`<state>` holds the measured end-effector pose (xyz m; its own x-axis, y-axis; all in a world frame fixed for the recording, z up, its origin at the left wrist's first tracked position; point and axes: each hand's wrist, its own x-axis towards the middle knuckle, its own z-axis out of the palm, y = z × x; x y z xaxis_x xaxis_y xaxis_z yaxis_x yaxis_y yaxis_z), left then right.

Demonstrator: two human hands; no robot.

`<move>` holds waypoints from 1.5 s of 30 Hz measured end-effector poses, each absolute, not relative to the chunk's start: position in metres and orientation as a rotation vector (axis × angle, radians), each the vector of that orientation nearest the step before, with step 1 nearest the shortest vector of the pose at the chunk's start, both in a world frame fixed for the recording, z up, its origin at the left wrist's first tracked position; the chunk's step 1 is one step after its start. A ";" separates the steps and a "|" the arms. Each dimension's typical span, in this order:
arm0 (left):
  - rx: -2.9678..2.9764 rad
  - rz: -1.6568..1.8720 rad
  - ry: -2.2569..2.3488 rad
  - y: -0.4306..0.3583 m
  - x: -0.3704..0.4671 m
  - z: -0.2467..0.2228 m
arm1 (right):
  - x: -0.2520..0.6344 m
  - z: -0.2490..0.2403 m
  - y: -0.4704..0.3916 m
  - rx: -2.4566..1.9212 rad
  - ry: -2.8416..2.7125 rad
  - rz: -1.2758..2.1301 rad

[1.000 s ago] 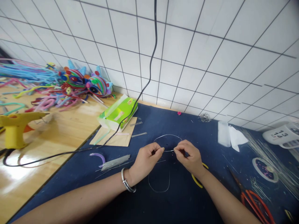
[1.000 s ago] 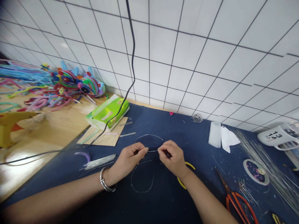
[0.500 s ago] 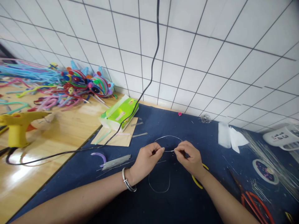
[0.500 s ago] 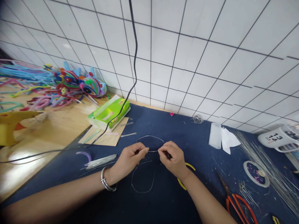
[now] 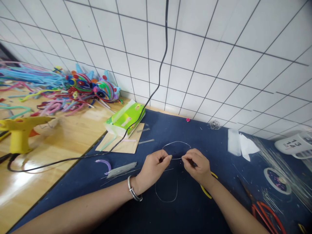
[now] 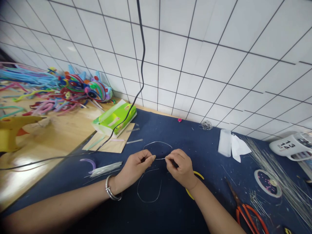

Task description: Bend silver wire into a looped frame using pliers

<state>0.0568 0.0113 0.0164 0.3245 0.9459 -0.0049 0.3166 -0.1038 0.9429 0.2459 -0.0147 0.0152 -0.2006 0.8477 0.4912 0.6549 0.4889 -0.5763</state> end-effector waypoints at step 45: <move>0.991 0.713 0.679 0.010 0.059 0.010 | 0.240 0.028 -0.021 -1.282 -1.653 0.887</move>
